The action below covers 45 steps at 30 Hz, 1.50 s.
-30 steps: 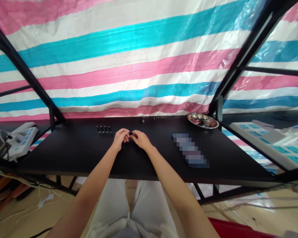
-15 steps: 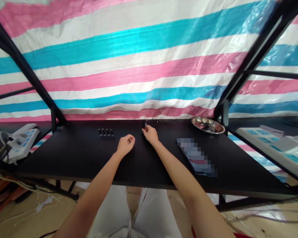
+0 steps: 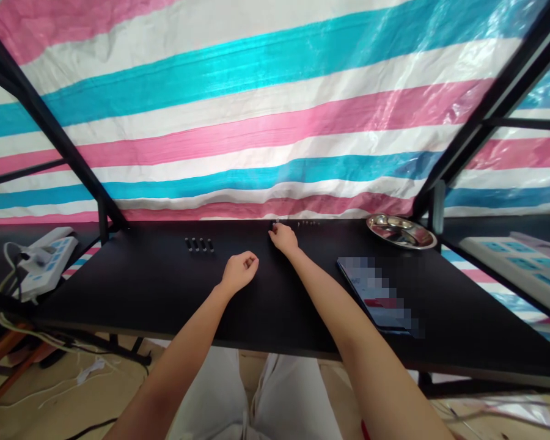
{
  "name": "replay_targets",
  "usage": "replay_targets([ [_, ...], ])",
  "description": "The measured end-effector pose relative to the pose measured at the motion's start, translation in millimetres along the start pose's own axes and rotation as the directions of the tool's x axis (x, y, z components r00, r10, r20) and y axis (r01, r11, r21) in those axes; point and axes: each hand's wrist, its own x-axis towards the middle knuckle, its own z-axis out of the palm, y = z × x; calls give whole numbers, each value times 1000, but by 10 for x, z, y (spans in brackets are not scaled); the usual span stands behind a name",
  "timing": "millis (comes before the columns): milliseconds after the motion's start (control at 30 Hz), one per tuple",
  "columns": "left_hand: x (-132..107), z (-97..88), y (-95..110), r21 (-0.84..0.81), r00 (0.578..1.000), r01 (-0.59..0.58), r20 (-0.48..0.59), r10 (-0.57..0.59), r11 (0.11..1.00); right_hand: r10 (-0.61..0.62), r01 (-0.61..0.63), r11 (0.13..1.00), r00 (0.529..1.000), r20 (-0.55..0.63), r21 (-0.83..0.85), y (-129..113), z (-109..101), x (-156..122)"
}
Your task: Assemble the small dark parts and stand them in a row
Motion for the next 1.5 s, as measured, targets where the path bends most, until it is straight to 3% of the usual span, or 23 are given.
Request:
replay_targets([
  [900, -15, 18, -14, 22, 999, -30, 17, 29, 999, 90, -89, 995, 996, 27, -37, -23, 70, 52],
  [1333, -17, 17, -10, 61, 998, -45, 34, 43, 997, 15, -14, 999, 999, 44, -33, 89, 53, 50],
  [1500, -23, 6, 14, 41, 998, -53, 24, 52, 998, 38, -33, 997, 997, 72, -69, 119, -1, 69],
])
